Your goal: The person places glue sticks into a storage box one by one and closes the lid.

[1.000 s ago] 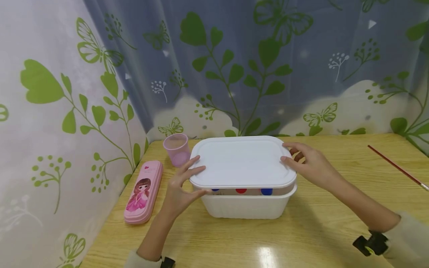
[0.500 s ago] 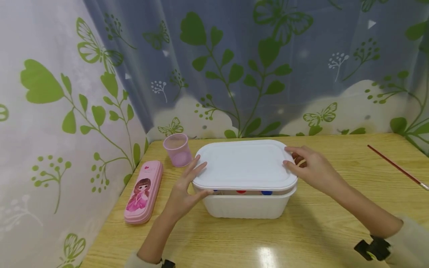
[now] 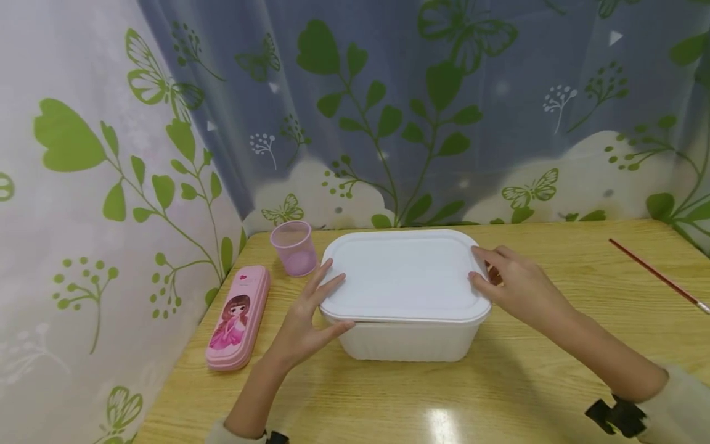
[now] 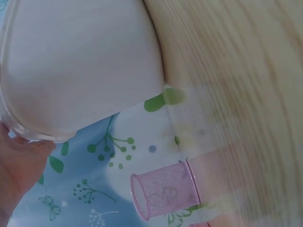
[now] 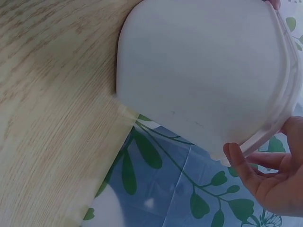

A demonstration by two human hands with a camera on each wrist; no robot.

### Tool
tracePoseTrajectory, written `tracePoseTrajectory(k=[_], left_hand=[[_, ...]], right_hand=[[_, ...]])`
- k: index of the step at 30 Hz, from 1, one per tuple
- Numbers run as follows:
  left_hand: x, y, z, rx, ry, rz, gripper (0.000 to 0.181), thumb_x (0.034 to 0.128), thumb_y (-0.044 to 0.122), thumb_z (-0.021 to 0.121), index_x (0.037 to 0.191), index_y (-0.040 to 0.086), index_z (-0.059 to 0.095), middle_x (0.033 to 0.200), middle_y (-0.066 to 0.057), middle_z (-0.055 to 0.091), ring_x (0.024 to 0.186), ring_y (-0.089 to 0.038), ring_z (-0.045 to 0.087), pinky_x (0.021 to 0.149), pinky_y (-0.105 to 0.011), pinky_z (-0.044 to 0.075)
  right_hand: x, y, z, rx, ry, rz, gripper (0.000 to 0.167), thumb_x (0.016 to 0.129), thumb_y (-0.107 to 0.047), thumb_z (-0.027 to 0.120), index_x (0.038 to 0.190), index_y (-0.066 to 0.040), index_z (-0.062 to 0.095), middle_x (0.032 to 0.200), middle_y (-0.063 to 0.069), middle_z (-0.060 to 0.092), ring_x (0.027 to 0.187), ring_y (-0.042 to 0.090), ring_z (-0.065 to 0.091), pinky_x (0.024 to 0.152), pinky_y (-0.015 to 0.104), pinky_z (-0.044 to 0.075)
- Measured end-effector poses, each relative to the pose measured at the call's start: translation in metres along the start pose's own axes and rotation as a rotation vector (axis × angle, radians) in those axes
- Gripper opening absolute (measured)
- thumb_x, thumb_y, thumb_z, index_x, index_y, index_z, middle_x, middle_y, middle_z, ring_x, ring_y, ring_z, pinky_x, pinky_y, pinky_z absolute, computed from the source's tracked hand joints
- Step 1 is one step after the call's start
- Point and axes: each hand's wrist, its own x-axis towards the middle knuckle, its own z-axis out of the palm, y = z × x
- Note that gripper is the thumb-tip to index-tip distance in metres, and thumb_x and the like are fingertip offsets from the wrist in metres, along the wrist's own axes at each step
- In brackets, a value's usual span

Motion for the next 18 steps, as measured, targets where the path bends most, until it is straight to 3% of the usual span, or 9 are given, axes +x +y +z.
tracePoseTrajectory(k=[5,18], left_hand=[[0.0001,0.0003,0.0015,-0.004,0.005,0.013,0.065,0.0783,0.034,0.073,0.134,0.01,0.048,0.149,-0.006,0.022,0.134,-0.029,0.018,0.102,-0.052,0.026],[-0.0039,0.0015,0.0014,0.008,-0.042,-0.016,0.065,0.0767,0.029,0.075,0.134,0.012,0.048,0.15,-0.002,0.021,0.134,-0.034,0.018,0.102,-0.052,0.024]], right_hand=[[-0.0003,0.0004,0.0007,-0.019,0.01,-0.027,0.042,0.087,-0.016,0.06,0.12,0.01,0.054,0.087,0.011,0.053,0.069,0.018,0.056,0.05,0.026,0.045],[-0.0051,0.0007,0.0032,0.032,-0.045,0.056,0.045,0.089,-0.019,0.059,0.126,0.007,0.051,0.09,0.012,0.053,0.065,0.014,0.051,0.047,0.026,0.042]])
